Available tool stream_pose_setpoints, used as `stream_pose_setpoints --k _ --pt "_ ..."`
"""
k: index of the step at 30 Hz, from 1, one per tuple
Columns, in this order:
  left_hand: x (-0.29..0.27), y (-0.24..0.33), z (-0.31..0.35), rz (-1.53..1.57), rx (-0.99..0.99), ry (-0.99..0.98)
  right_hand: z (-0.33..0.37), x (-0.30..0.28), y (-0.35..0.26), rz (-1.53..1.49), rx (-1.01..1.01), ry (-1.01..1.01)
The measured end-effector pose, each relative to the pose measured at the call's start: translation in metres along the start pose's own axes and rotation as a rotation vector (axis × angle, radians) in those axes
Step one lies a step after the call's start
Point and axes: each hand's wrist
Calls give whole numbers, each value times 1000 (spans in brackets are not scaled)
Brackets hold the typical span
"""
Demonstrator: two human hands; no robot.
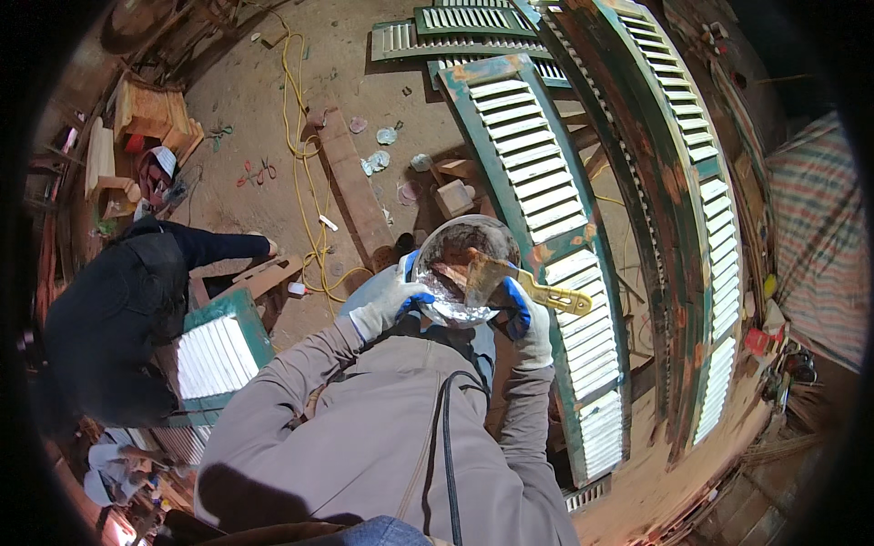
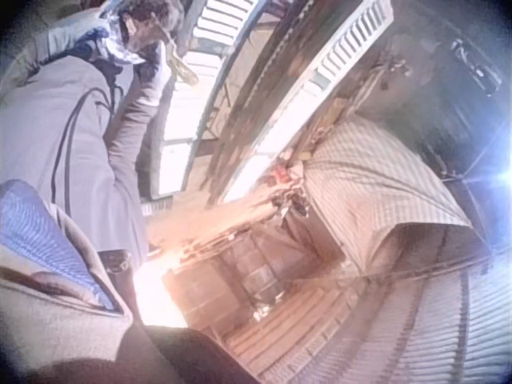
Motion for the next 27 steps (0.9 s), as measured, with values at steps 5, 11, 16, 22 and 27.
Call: stream_pose_setpoints --k 5,11,16,22,27 --pt "-5 74 22 -128 5 -51 -40 28 1 -172 125 49" --pt "14 109 -22 -326 151 -105 -102 41 28 -77 149 195" --pt "24 138 -101 -427 318 -111 -131 26 61 -261 243 421" --pt "66 202 -172 -1 -89 -226 -115 -7 80 -462 301 680" --pt "76 249 -249 -111 -524 -394 -132 26 65 -757 231 1247"
Point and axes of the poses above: each hand's wrist, its own z-axis away from the middle knuckle, its own x-axis out of the palm, y = z × x, and after that the axes turned 14 degrees about -x, right-handed
